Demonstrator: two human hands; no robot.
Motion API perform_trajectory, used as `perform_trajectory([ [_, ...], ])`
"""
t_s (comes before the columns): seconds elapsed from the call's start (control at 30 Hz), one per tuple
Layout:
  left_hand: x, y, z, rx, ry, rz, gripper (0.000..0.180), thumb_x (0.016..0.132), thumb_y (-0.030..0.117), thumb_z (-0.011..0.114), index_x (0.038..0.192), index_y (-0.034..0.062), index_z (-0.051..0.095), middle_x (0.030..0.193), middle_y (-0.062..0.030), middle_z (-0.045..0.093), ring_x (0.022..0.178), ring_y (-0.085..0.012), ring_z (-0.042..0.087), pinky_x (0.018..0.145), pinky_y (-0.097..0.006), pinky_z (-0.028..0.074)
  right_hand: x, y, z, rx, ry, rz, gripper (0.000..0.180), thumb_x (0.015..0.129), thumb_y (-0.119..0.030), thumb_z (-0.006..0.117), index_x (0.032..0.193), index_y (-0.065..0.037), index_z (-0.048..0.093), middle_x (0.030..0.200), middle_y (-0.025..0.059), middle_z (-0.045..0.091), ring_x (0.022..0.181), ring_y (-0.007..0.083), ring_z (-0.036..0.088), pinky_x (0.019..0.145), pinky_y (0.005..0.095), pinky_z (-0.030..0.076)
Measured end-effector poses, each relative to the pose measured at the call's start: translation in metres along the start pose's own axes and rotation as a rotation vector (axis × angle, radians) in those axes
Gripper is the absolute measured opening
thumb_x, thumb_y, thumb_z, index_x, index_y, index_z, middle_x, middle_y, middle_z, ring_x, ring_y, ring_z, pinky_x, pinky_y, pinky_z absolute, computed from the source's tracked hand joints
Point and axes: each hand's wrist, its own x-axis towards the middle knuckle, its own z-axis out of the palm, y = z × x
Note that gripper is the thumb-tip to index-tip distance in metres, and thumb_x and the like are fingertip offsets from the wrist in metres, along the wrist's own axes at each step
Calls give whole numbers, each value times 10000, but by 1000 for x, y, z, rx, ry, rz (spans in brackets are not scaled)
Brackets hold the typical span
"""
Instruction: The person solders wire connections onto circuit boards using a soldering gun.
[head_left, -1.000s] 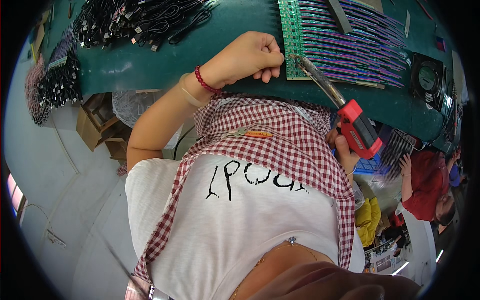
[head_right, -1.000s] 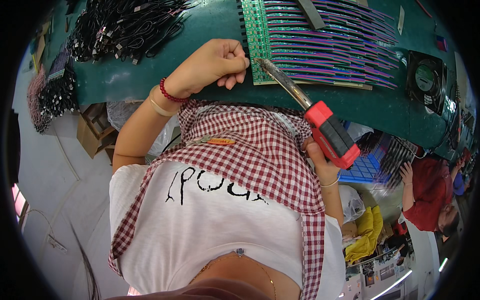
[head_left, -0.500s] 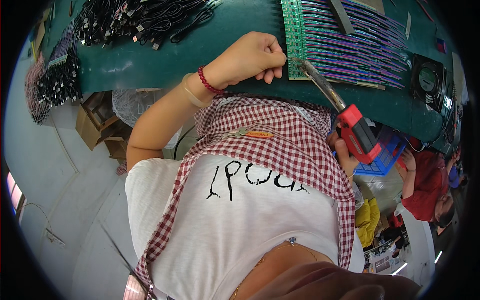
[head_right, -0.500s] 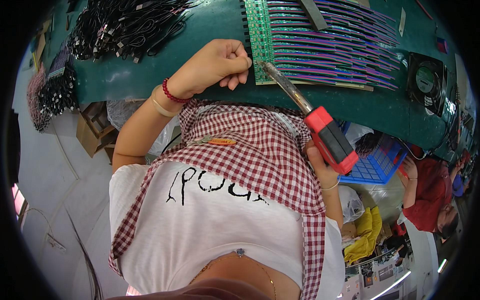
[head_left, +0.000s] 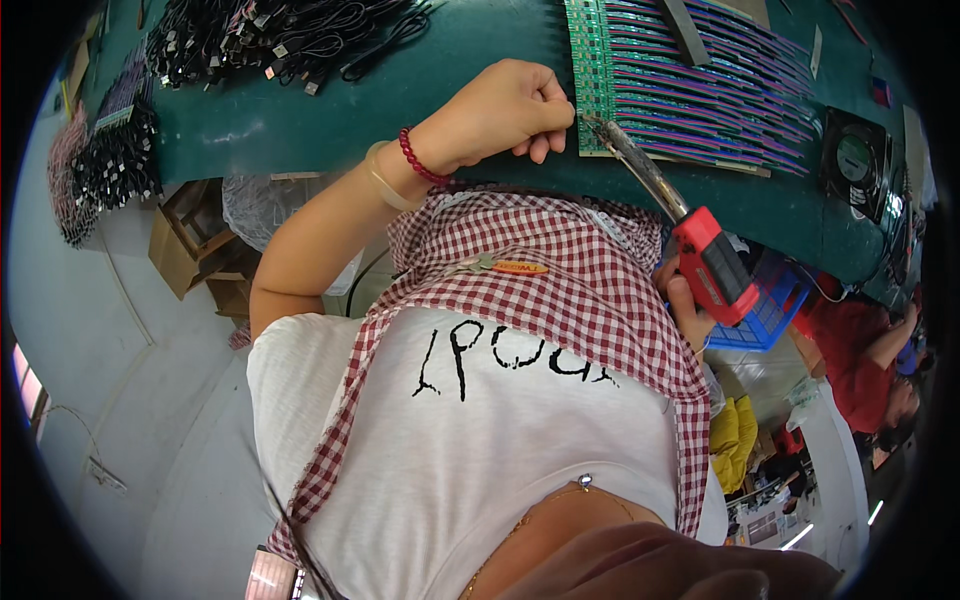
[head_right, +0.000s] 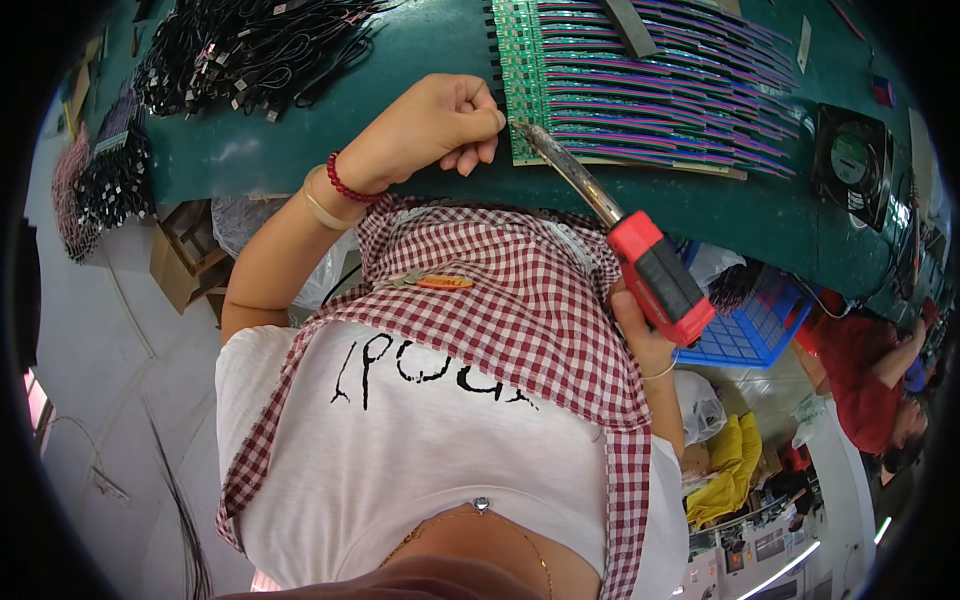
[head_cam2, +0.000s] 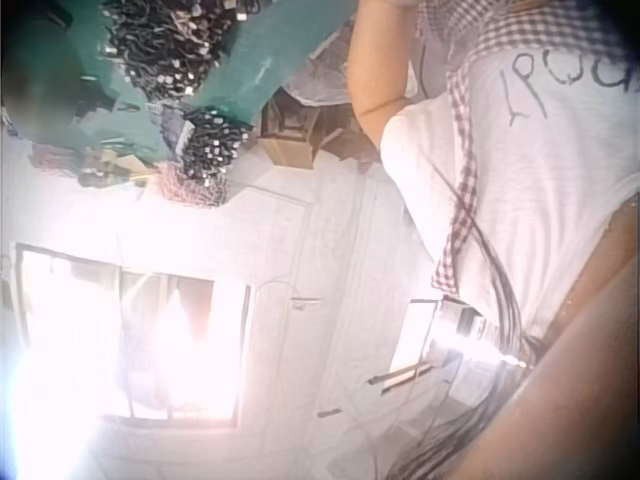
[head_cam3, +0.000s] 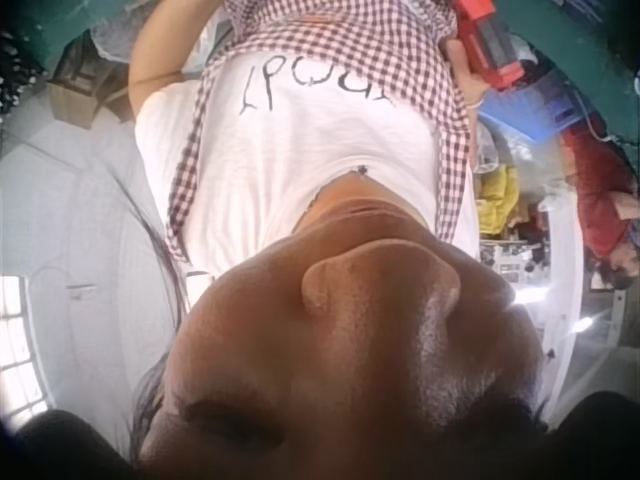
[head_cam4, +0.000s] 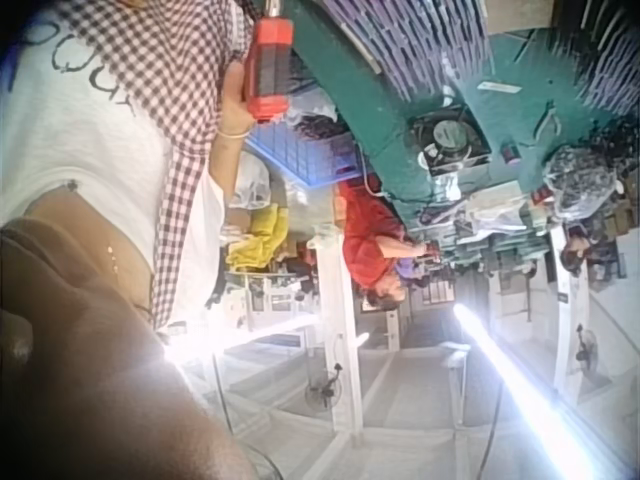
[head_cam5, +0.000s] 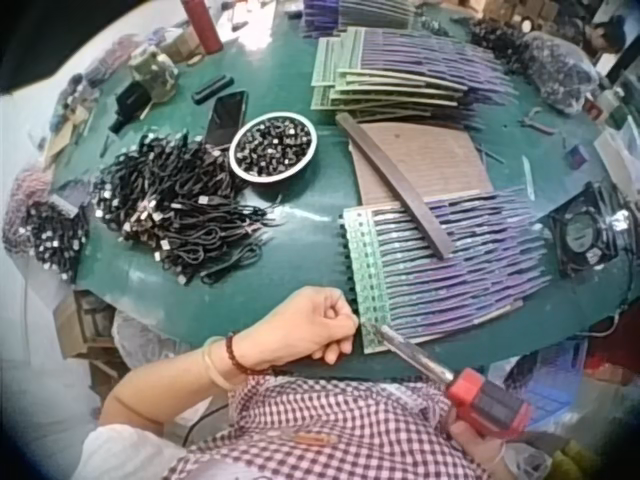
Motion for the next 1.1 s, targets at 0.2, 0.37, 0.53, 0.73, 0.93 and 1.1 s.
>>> perform_trajectory([
  [0.2, 2, -1, -1, 6, -6, -1, 139, 841, 107, 550, 747, 25, 488, 634, -67, 598, 461, -61, 515, 390, -171, 364, 5, -29, 23, 119, 70, -79, 454, 819, -202, 615, 1175, 45, 481, 659, 40, 497, 549, 117, 440, 539, 271, 360],
  [0.37, 1, 0, -1, 9, -6, 1, 136, 839, 103, 550, 746, 24, 490, 634, -68, 598, 462, -62, 517, 390, -169, 367, 8, -34, 25, 132, 76, -64, 476, 813, -234, 629, 1174, 34, 473, 640, 43, 487, 519, 121, 428, 519, 276, 357],
  [0.53, 1, 0, -1, -4, -5, 9, 139, 844, 114, 555, 779, 0, 509, 648, -78, 608, 460, -68, 520, 395, -167, 376, 11, -35, 26, 125, 91, -68, 489, 812, -252, 631, 1177, 29, 465, 620, 40, 480, 509, 121, 425, 518, 278, 369],
  [0.73, -11, 20, -22, 323, -20, -4, 188, 846, 174, 586, 843, -14, 594, 632, -62, 616, 437, -66, 496, 408, -184, 388, 25, -43, 29, 204, 60, -171, 477, 822, -286, 612, 1145, 33, 464, 581, 42, 459, 474, 125, 413, 488, 284, 383],
  [0.93, 22, 90, -78, 1382, 956, 853, 100, 777, 116, 574, 772, 16, 567, 811, -176, 575, 808, -310, 566, 676, -406, 451, 30, -53, 29, 201, 95, -233, 465, 844, -292, 569, 1134, 47, 437, 555, 38, 425, 449, 119, 393, 478, 281, 383],
  [1.1, 62, 84, -119, 1545, 947, 527, 173, 715, 150, 632, 783, 7, 560, 814, -161, 585, 821, -323, 565, 712, -409, 465, 31, -51, 29, 220, 74, -291, 430, 853, -265, 551, 1128, 45, 436, 568, 48, 430, 450, 118, 389, 481, 283, 387],
])
